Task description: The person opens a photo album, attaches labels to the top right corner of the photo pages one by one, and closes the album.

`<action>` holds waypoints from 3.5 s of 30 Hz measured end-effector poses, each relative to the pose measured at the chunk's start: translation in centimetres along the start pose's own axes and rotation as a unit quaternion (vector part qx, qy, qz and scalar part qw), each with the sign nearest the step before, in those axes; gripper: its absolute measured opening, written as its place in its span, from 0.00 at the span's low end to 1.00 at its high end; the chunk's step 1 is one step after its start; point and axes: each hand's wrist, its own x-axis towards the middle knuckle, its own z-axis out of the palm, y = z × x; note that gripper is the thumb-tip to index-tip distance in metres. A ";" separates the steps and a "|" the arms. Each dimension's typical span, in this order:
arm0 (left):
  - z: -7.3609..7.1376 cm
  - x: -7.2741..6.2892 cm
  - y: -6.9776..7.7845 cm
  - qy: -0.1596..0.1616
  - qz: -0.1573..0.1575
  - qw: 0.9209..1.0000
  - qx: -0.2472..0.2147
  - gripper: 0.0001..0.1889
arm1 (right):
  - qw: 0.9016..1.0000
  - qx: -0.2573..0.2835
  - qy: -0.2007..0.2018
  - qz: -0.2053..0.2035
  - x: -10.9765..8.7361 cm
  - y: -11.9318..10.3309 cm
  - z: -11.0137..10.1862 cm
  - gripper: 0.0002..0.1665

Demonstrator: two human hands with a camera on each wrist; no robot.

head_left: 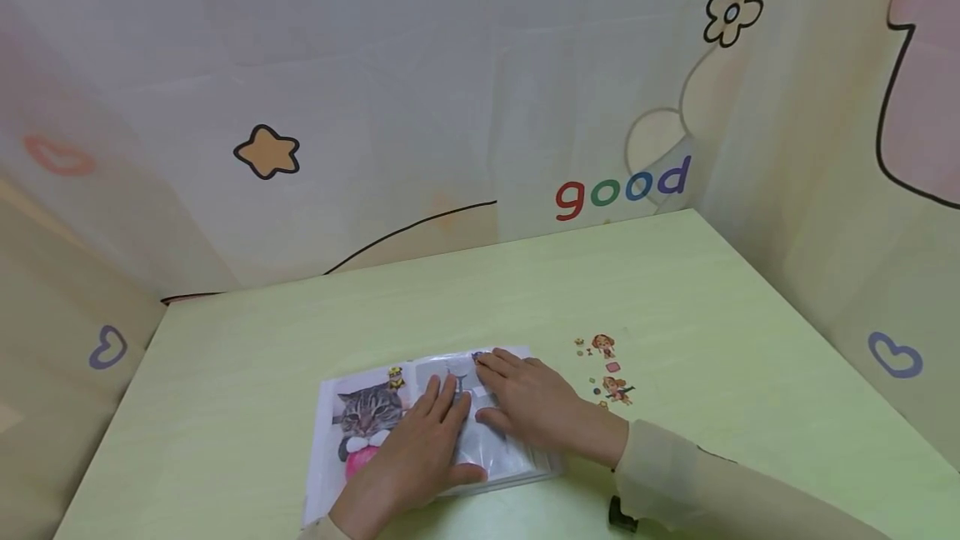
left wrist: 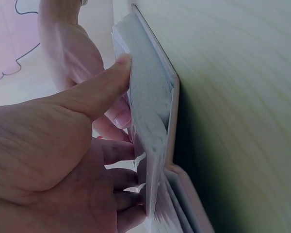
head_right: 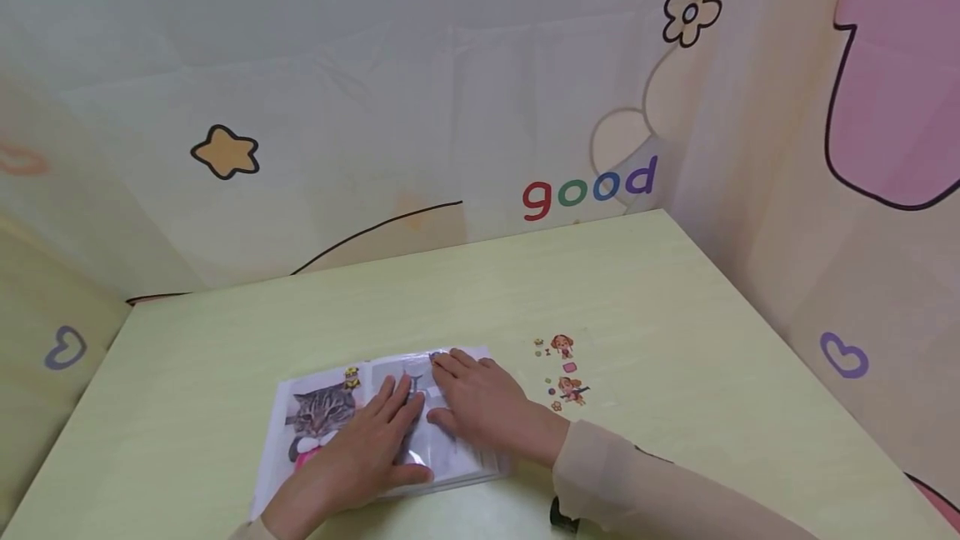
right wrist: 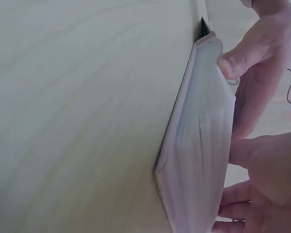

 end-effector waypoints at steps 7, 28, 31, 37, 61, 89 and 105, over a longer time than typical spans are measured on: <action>-0.1 0.0 0.1 0.000 -0.003 1.000 -0.004 0.49 | 1.000 0.007 0.014 0.023 0.4 1.1 0.2 0.41; -0.3 0.0 0.1 -0.007 -0.010 1.000 -0.002 0.50 | 0.999 0.005 0.002 -0.032 -0.3 -0.3 -0.4 0.38; -0.3 0.0 0.1 -0.007 -0.009 1.000 -0.006 0.50 | 1.000 -0.003 -0.007 -0.017 -0.3 -0.5 -0.5 0.39; -0.1 0.0 0.0 -0.001 -0.008 1.000 -0.013 0.49 | 1.000 -0.015 -0.009 -0.012 0.1 -0.3 -0.4 0.40; -0.3 0.5 0.3 0.002 -0.021 1.000 -0.011 0.50 | 0.996 0.024 -0.027 0.085 1.5 3.3 0.0 0.52; -2.2 -2.0 -3.5 0.124 -0.082 0.987 -0.056 0.36 | 0.985 0.162 0.005 0.051 -0.2 3.4 -0.9 0.43; -3.0 -4.3 -9.0 0.122 -0.159 0.977 -0.069 0.37 | 0.982 0.183 0.023 0.032 -0.8 3.7 -1.3 0.42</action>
